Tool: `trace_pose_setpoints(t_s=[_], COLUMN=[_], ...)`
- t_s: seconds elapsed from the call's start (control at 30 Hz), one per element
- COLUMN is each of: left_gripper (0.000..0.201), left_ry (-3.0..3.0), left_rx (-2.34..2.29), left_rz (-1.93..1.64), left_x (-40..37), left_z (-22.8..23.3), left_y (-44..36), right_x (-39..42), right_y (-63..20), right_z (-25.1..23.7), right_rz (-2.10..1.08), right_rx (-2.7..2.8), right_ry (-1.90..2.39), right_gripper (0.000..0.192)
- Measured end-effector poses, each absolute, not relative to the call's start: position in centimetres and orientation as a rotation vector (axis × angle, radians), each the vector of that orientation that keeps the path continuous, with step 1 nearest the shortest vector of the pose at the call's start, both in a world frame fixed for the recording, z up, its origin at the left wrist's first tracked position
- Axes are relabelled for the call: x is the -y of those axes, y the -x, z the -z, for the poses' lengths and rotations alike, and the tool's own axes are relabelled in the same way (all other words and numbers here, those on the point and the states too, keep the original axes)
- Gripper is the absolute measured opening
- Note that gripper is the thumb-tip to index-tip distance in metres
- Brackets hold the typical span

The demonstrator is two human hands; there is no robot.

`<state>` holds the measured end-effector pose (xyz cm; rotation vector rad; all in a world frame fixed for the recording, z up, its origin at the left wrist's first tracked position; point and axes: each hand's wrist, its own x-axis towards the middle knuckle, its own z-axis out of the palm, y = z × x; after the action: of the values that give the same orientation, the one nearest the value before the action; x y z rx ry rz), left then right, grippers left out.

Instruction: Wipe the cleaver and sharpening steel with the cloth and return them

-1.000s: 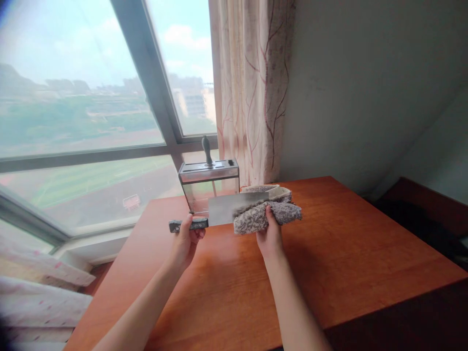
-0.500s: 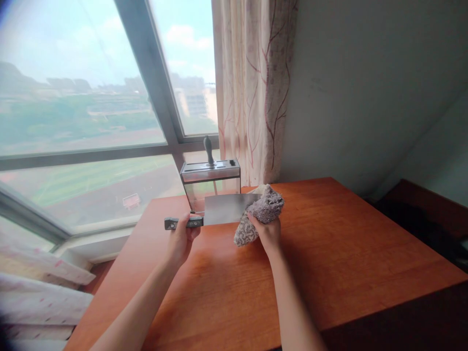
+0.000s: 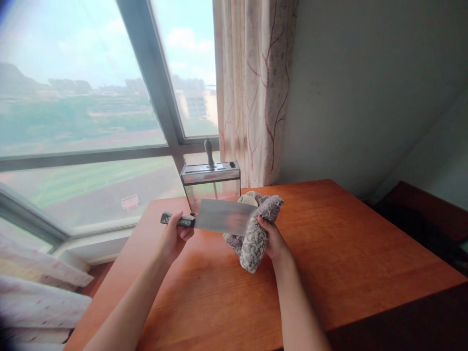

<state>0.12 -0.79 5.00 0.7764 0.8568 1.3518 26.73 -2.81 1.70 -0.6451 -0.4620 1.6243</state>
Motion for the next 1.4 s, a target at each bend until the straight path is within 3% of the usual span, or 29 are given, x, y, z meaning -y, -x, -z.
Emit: trace_pose_setpoints(t_s=[0.23,0.47,0.73,0.93,1.13,1.4], left_gripper=[0.034,0.034,0.043,0.051,0.043,0.048], left_ry=[-0.682,-0.564,-0.655,-0.784,-0.813,-0.869], left_rx=[-0.832,-0.778,-0.811,-0.863,-0.970,-0.932], left_rz=[-1.420,-1.521,-1.267,-1.215,-1.399,-1.297], left_x=[1.8,2.1,3.9,5.6,5.0,4.8], left_z=[-4.6,-5.1,-3.6,-2.2,-1.4,-1.9], left_y=[-2.8,-3.5,-6.0,-8.0,-7.6,-7.5], right_x=[2.8,2.9,3.0,3.2,3.6,2.1], right_y=[-26.4,-25.9,-24.2,-22.3,-20.6,-22.8], right_z=[-2.2,-2.5,-2.3,-1.5,-1.0,-1.0], right_rz=[-1.572,-1.404,-1.378,-1.486,-1.597,-1.433], right_rx=[0.370,0.380,0.327,0.311,0.425,0.206], right_ry=[0.485,0.366,0.403,0.447,0.472,0.568], right_gripper=[0.048,0.034,0.028,0.037,0.044,0.029])
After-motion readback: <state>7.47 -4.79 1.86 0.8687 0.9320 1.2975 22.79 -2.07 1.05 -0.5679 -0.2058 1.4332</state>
